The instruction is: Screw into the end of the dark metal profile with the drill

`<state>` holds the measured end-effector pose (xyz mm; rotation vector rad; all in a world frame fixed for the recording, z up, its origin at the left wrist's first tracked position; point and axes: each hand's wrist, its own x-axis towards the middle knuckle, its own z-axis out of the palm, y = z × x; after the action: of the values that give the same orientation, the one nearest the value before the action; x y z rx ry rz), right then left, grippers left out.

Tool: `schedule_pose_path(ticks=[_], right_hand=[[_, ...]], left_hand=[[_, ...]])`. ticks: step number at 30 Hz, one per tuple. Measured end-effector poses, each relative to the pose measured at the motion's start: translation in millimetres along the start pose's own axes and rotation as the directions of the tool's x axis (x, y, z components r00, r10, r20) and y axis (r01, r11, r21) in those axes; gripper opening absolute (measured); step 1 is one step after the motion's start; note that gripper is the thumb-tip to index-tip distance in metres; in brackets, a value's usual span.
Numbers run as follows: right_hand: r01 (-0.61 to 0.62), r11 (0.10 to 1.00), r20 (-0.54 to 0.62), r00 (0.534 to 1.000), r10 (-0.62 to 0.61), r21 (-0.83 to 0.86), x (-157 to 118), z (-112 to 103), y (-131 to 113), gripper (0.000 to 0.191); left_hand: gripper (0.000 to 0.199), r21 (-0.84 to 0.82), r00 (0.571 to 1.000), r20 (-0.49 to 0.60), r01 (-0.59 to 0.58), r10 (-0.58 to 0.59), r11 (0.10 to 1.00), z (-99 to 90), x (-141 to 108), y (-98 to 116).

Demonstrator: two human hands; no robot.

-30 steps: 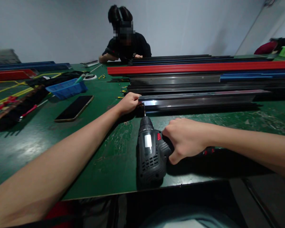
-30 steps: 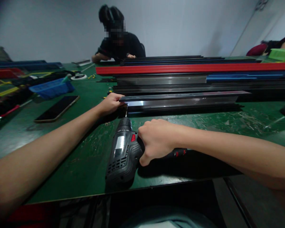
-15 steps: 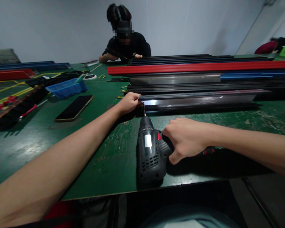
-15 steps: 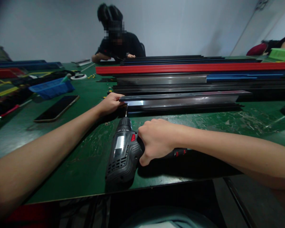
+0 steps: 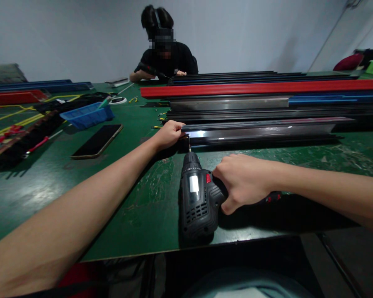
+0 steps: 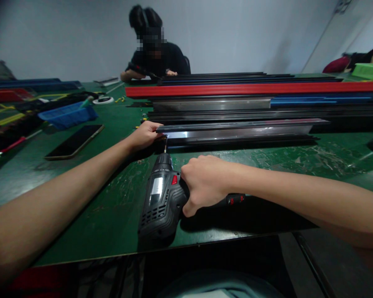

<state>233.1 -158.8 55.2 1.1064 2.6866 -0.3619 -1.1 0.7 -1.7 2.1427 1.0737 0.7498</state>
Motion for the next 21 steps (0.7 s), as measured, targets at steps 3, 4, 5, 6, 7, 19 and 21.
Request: schedule_pose_path(ticks=[3, 4, 5, 6, 7, 19, 21], right_hand=[[-0.001, 1.000, -0.002, 1.000, 0.001, -0.004, -0.4, 0.1, -0.1, 0.057], [0.000, 1.000, -0.003, 1.000, 0.000, -0.005, -0.6, -0.1, -0.2, 0.057], [0.002, 1.000, -0.002, 1.000, -0.002, -0.003, -0.7, -0.4, -0.3, 0.056], [0.003, 1.000, 0.002, 1.000, -0.003, -0.001, -0.8, -0.8, -0.3, 0.056], [0.002, 1.000, 0.006, 1.000, -0.002, 0.001, -0.8, -1.1, -0.4, 0.056], [0.000, 1.000, 0.012, 1.000, 0.000, -0.010, -0.7, -1.4, -0.6, 0.057], [-0.003, 1.000, 0.013, 1.000, 0.003, -0.015, -0.2, -1.7, -1.0, 0.058]], left_hand=[[0.023, 0.000, 1.000, -0.002, 0.000, 0.000, 1.000, 0.1, -0.1, 0.5], [0.023, 0.001, 1.000, -0.005, -0.002, 0.002, 1.000, 0.1, 0.0, 0.4], [0.023, 0.002, 1.000, -0.007, -0.006, 0.006, 1.000, 0.1, 0.2, 0.3], [0.023, 0.004, 1.000, -0.007, -0.009, 0.009, 1.000, 0.1, 0.3, 0.1], [0.023, 0.005, 1.000, -0.007, -0.012, 0.012, 1.000, 0.0, 0.5, 0.0], [0.024, -0.019, 1.000, -0.009, 0.000, 0.000, 1.000, 0.4, -0.4, -0.8], [0.025, -0.022, 1.000, -0.007, 0.003, -0.003, 1.000, 0.7, -0.5, -0.7]])
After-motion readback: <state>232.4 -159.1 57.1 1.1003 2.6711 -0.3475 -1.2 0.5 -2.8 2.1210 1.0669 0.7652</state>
